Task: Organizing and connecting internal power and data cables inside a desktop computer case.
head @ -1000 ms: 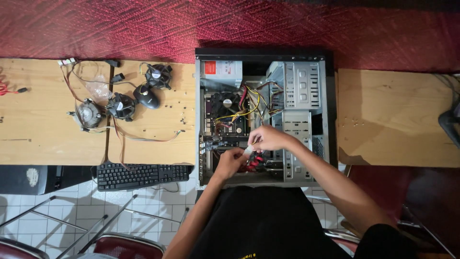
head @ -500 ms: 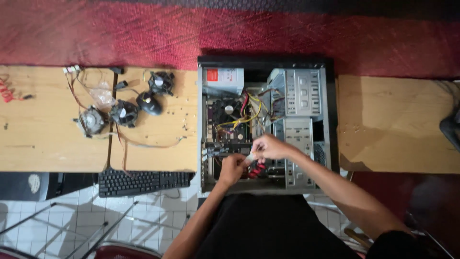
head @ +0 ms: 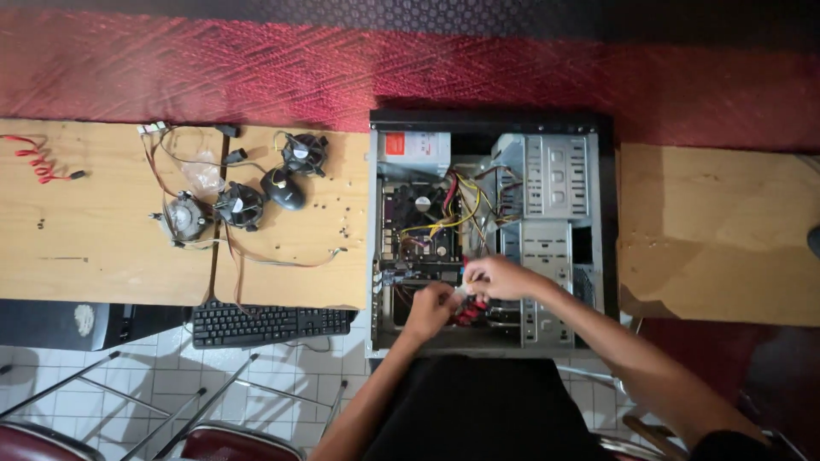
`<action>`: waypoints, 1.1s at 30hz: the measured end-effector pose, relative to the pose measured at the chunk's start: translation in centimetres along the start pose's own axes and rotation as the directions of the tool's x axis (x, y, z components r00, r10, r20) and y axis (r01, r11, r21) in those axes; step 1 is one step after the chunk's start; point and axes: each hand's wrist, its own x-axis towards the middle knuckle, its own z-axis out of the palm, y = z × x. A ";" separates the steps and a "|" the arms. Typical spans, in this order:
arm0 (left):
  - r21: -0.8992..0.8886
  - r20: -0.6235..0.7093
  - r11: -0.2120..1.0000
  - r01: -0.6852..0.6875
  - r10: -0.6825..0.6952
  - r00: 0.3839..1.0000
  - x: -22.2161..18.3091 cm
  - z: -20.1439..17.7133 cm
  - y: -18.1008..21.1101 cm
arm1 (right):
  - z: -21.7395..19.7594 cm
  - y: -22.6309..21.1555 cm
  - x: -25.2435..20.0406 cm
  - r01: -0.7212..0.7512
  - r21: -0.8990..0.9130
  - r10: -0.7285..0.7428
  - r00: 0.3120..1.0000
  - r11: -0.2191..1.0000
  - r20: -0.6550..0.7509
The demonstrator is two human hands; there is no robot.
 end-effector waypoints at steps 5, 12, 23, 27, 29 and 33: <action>-0.013 0.033 0.999 0.029 -0.029 0.999 -1.0 -0.9 1.4 | 0.4 -0.3 0.0 0.019 -0.106 -0.010 0.996 0.994 0.083; 0.009 0.007 0.991 0.131 -0.132 0.991 0.3 -0.1 0.0 | 0.6 0.7 0.0 0.052 -0.065 -0.049 0.998 0.997 0.048; 0.006 0.011 0.992 0.127 -0.127 0.992 -1.4 -1.8 5.0 | 0.2 0.7 0.6 0.168 -0.280 -0.156 0.986 0.945 0.066; 0.012 0.004 0.992 0.125 -0.125 0.992 -1.4 -0.2 2.7 | 0.4 0.2 -0.7 0.166 -0.278 -0.139 0.984 0.946 0.114; 0.032 -0.024 0.997 0.072 -0.071 0.997 -0.7 -0.2 2.7 | -0.2 -0.3 -0.6 0.192 -0.279 -0.171 0.980 0.941 0.099; -0.004 -0.020 0.998 0.070 -0.070 0.997 -1.4 -0.5 3.8 | 0.1 0.3 -0.3 0.210 -0.288 -0.187 0.977 0.934 0.106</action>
